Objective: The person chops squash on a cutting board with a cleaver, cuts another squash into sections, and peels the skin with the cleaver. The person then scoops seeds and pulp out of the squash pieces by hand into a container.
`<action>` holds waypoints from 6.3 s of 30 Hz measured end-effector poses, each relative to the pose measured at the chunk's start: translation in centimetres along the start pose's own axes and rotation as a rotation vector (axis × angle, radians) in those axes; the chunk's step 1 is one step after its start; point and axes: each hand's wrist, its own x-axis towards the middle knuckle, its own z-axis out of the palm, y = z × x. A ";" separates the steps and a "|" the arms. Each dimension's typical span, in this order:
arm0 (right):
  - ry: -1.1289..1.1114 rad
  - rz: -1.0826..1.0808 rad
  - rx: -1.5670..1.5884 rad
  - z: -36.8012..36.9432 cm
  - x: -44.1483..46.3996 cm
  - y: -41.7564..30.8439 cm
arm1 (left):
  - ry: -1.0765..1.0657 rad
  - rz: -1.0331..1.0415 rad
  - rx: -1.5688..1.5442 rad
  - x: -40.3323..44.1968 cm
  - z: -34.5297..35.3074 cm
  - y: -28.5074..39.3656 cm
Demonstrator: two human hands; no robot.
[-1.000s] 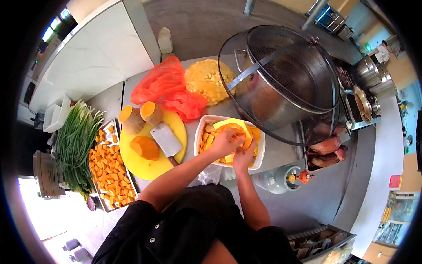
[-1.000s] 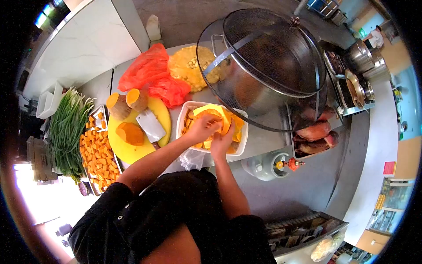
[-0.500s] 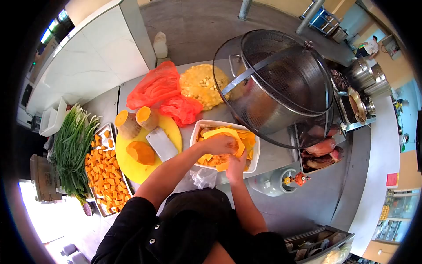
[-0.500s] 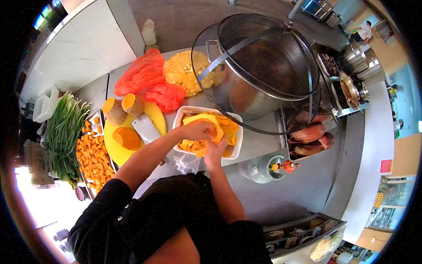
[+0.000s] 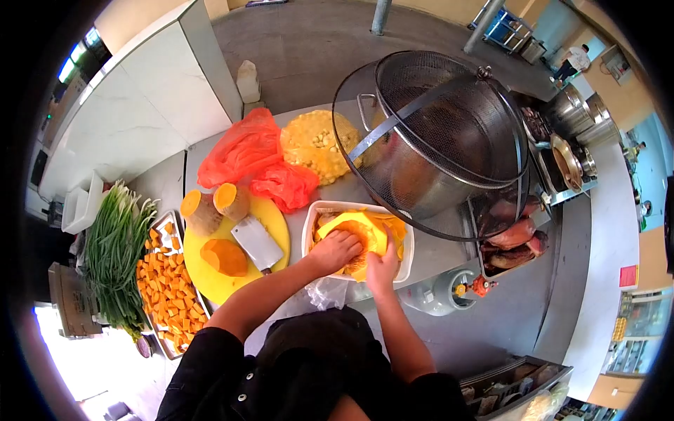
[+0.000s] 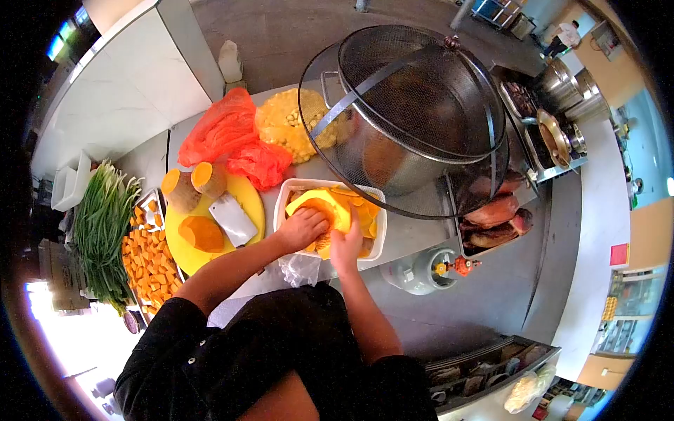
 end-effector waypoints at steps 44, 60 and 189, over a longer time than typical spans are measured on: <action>0.278 0.032 0.328 1.2 1.2 2.5 | 0.037 -0.428 -0.768 0.4 2.1 2.7; 0.209 -0.007 0.325 0.0 0.9 1.0 | -0.138 -1.018 -0.790 4.2 2.4 -1.3; -0.100 0.398 0.795 0.7 -1.2 1.1 | 0.495 -0.528 -0.328 4.6 -3.5 4.0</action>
